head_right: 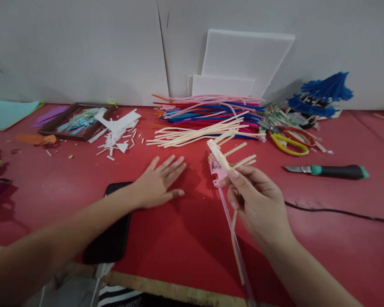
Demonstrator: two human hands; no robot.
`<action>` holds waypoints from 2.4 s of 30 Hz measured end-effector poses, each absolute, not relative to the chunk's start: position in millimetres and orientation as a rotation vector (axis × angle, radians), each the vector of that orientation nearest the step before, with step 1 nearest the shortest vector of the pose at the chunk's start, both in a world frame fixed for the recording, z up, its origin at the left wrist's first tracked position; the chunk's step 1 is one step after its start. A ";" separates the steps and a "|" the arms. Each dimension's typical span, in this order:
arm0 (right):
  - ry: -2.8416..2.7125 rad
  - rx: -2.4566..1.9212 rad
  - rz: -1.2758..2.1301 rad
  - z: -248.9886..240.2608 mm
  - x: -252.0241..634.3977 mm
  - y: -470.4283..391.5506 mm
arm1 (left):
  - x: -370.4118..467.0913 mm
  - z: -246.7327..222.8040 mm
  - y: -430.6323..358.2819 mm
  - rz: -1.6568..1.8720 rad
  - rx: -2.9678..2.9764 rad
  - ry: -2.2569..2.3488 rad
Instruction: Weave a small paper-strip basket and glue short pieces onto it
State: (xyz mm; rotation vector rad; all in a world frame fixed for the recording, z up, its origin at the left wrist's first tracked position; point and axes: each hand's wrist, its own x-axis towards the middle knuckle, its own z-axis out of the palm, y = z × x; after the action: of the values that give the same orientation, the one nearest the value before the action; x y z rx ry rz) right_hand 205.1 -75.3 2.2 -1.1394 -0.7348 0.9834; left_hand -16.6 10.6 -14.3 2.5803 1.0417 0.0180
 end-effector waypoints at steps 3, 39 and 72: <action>-0.733 -1.138 0.983 2.5 206.0 -74.8 | -24.3 -6.0 38.1 0.091 2.561 1.392; -0.747 -1.145 0.995 -3.4 208.0 -73.9 | -76.9 38.5 71.1 0.806 1.577 1.005; -0.818 -1.100 1.020 -2.7 210.4 -74.6 | -39.4 8.9 46.4 0.570 2.073 1.183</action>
State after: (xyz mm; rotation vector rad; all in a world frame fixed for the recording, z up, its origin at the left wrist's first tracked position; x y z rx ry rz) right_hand 210.4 -74.6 -2.7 -1.1005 -0.8184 1.0202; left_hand -39.4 46.4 8.9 2.0733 1.1828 0.5702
